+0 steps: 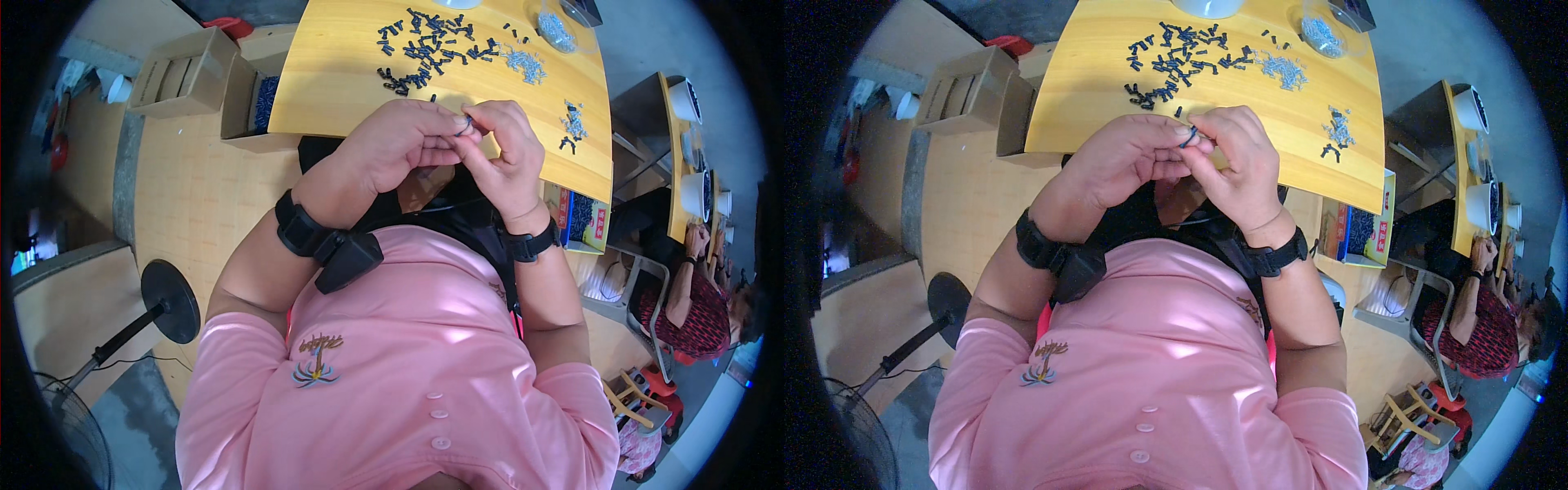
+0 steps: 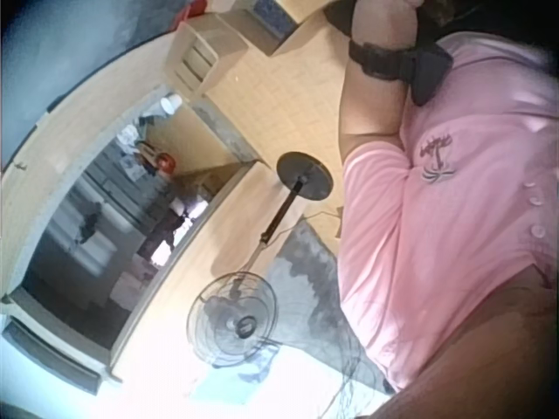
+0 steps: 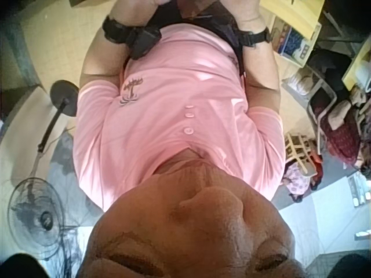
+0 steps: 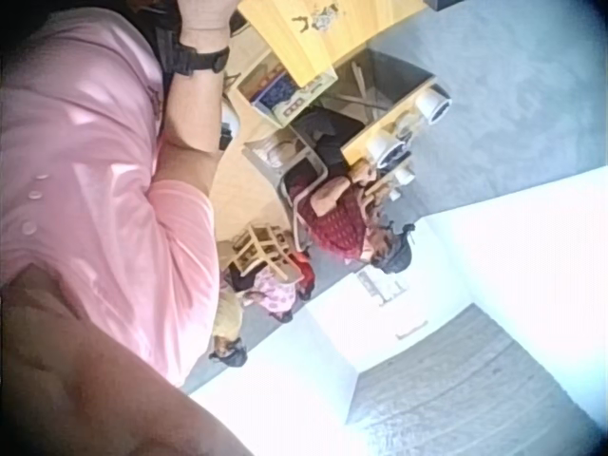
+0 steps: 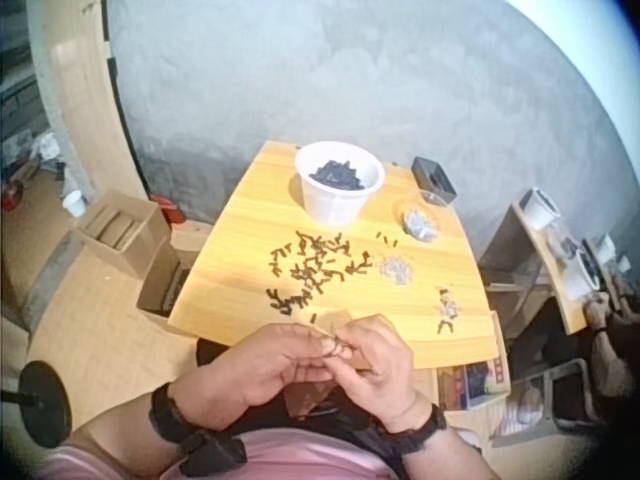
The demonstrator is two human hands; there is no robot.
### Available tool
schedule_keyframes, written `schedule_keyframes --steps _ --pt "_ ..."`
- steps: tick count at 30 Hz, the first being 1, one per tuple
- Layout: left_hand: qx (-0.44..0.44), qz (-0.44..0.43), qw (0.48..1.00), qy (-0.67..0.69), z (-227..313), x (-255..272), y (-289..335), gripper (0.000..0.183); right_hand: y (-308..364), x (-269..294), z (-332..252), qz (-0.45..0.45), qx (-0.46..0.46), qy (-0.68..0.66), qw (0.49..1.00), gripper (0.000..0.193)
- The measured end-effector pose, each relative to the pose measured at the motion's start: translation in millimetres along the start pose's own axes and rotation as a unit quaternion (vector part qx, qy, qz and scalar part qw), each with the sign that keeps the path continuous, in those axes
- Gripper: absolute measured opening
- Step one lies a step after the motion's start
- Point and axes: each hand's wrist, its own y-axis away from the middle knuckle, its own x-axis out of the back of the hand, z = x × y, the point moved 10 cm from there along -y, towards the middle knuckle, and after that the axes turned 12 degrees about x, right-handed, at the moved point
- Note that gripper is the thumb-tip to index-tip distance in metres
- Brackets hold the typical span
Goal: Manually assembling small plastic components by joining interlocking pieces together at a workstation.
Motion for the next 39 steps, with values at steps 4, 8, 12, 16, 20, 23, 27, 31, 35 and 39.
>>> schedule_keyframes --steps 4,8,12,16,20,23,27,31,35,39 --pt "-0.022 0.007 0.999 -0.022 -2 0 2 0.021 2 1 -8 0.009 0.017 0.005 1.0 0.026" --pt "-0.003 0.046 0.997 -0.058 -6 3 7 0.022 12 -3 -2 0.011 -0.005 -0.014 1.0 0.025" --pt "0.036 0.074 0.991 -0.101 -20 17 6 0.023 22 -13 5 -0.017 -0.039 -0.034 0.999 0.025" --pt "0.07 0.098 0.988 -0.094 -44 31 2 0.023 30 -31 8 -0.093 -0.051 -0.032 0.994 0.031" --pt "0.11 0.119 0.985 -0.057 -62 41 5 0.022 34 -37 10 -0.131 -0.093 -0.01 0.987 0.036" --pt "0.111 0.124 0.985 -0.039 -67 41 7 0.021 33 -35 9 -0.128 -0.068 0.032 0.989 0.034" --pt "0.094 0.143 0.985 -0.022 -72 46 1 0.019 35 -40 10 -0.155 -0.045 0.041 0.986 0.029" --pt "0.095 0.151 0.984 -0.009 -75 45 -2 0.018 40 -46 18 -0.171 -0.05 0.043 0.983 0.024" --pt "0.082 0.146 0.986 0.004 -76 47 -4 0.018 39 -52 19 -0.188 -0.043 0.044 0.98 0.021" --pt "0.076 0.156 0.985 0.014 -78 50 -5 0.018 37 -56 22 -0.204 -0.054 0.04 0.977 0.021"
